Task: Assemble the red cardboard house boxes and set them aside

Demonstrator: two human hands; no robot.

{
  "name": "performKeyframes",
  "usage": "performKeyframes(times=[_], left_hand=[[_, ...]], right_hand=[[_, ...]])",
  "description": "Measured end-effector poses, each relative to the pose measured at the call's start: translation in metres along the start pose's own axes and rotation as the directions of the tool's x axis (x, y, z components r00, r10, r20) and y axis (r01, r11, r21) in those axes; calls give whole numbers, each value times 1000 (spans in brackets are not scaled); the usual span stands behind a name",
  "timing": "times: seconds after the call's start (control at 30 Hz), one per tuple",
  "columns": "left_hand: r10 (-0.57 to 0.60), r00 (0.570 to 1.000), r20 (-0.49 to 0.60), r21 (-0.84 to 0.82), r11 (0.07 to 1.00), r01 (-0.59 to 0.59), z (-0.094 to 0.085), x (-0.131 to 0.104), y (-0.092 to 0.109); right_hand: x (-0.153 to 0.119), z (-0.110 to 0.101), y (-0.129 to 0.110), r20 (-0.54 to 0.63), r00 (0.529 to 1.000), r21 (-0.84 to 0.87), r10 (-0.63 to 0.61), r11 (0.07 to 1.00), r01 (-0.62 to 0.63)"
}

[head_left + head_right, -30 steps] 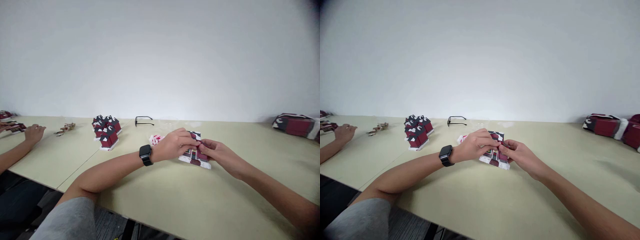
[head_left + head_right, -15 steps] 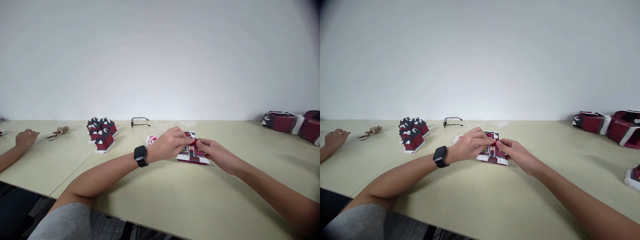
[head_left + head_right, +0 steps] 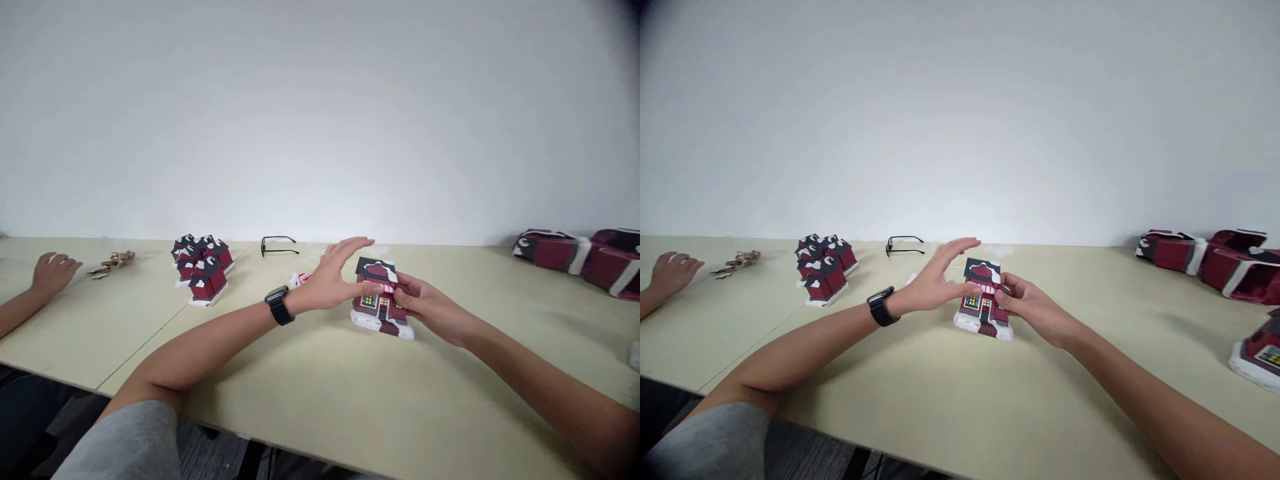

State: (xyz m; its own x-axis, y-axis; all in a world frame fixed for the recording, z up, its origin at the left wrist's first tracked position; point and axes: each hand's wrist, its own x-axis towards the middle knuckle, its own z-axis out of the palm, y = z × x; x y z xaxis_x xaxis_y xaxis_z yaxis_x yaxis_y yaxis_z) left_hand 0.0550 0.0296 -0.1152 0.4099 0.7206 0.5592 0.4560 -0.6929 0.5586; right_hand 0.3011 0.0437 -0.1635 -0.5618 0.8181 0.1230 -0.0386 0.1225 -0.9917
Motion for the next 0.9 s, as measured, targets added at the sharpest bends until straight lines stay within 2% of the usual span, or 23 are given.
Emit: performKeyframes(times=[0.1, 0.17, 0.33, 0.47, 0.63, 0.73, 0.83, 0.9], left_hand=[[-134, 960, 244, -261, 945, 198, 0, 1, -1], [-137, 935, 326, -301, 923, 241, 1, 1, -1], [-113, 959, 258, -164, 974, 159, -1, -1, 4], [-85, 969, 232, -162, 979, 125, 0, -1, 3], [-109, 966, 235, -154, 977, 148, 2, -1, 0], [-132, 952, 276, -142, 974, 176, -1, 0, 2], [-133, 906, 401, -151, 966, 209, -9, 3, 6], [-126, 888, 442, -152, 965, 213, -15, 5, 8]], right_hand=[[-1, 0, 1, 23, 998, 13, -57, 998, 57], [-1, 2, 2, 26, 998, -10, -64, 998, 64], [-3, 4, -1, 9, 996, -91, -84, 992, 84], [-3, 6, -3, 2, 992, -130, -122, 984, 122], [-5, 8, -11, -46, 991, -149, -129, 982, 121], [-7, 6, -15, -66, 993, -189, -99, 978, 85], [-5, 5, -11, -77, 995, -244, -70, 969, 50], [-4, 7, -4, -71, 995, -256, -64, 966, 44]])
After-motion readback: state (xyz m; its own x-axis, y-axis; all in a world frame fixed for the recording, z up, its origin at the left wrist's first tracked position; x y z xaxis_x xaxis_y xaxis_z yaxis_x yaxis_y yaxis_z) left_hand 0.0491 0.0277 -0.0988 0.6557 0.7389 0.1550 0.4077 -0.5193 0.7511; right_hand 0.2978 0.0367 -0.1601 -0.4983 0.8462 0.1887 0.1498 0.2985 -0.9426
